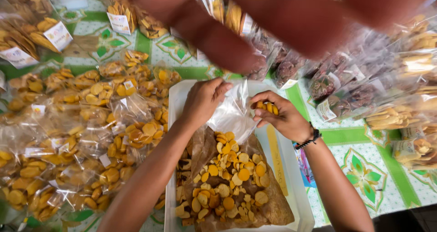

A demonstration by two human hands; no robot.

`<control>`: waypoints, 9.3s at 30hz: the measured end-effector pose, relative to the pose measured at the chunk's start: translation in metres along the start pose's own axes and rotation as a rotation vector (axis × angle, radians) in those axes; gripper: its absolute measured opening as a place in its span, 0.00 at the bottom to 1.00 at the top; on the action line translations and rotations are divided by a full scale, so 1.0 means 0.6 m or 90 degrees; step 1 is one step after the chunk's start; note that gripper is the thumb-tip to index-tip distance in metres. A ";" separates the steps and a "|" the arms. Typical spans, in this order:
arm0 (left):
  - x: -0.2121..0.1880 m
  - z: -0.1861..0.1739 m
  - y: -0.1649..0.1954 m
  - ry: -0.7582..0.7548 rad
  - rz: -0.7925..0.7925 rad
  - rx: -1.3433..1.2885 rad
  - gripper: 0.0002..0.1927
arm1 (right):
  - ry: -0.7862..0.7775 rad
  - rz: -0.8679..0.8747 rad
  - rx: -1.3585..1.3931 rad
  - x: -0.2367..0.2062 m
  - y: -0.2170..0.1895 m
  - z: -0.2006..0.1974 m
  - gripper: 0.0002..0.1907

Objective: The person scoops yellow dried fruit slices from a bulk container into small clear plastic bags. They fill each bag by hand and place it on the table among other pre-packaged items.

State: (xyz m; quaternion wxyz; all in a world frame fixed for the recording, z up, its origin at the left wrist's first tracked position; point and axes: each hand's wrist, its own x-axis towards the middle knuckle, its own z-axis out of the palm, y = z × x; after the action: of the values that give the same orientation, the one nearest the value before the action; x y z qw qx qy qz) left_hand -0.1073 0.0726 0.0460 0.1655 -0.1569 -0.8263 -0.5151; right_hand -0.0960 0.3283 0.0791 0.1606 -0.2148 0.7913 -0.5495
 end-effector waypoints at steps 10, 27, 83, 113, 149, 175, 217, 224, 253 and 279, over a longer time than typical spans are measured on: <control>0.004 0.012 -0.008 -0.083 -0.019 -0.155 0.18 | 0.018 -0.075 0.292 0.004 -0.011 -0.021 0.18; -0.005 0.019 0.001 -0.082 0.059 -0.199 0.13 | -0.353 0.036 0.430 0.069 -0.046 -0.068 0.20; 0.001 0.011 -0.061 0.108 -0.237 -1.003 0.26 | 0.246 -0.306 -0.177 0.100 -0.157 -0.056 0.05; -0.002 0.023 -0.083 0.212 -0.289 -0.950 0.22 | -0.310 0.240 0.550 0.066 0.035 0.075 0.24; 0.003 0.012 -0.082 0.182 -0.336 -0.951 0.20 | -0.221 -0.075 -0.289 0.073 0.113 0.141 0.11; 0.018 0.021 -0.087 0.216 -0.369 -1.009 0.18 | -0.252 -0.002 -0.712 0.160 0.096 0.124 0.13; 0.017 0.030 -0.095 0.197 -0.325 -0.961 0.20 | -0.383 -0.035 -0.649 0.100 0.191 0.158 0.17; 0.032 0.039 -0.089 0.230 -0.500 -1.055 0.14 | -0.383 -0.049 -0.676 0.144 0.170 0.175 0.13; -0.015 0.023 -0.097 0.184 -0.310 -1.009 0.25 | -0.229 0.310 0.559 0.054 0.073 0.102 0.15; -0.020 0.032 -0.115 0.213 -0.361 -1.036 0.21 | -0.127 0.296 0.320 0.055 0.107 0.100 0.12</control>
State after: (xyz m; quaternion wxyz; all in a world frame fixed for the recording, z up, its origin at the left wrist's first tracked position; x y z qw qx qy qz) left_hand -0.1284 0.0600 -0.0226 -0.0130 0.0628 -0.1752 -0.9824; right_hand -0.1055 0.2825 -0.0023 0.4058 -0.0356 0.6394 -0.6521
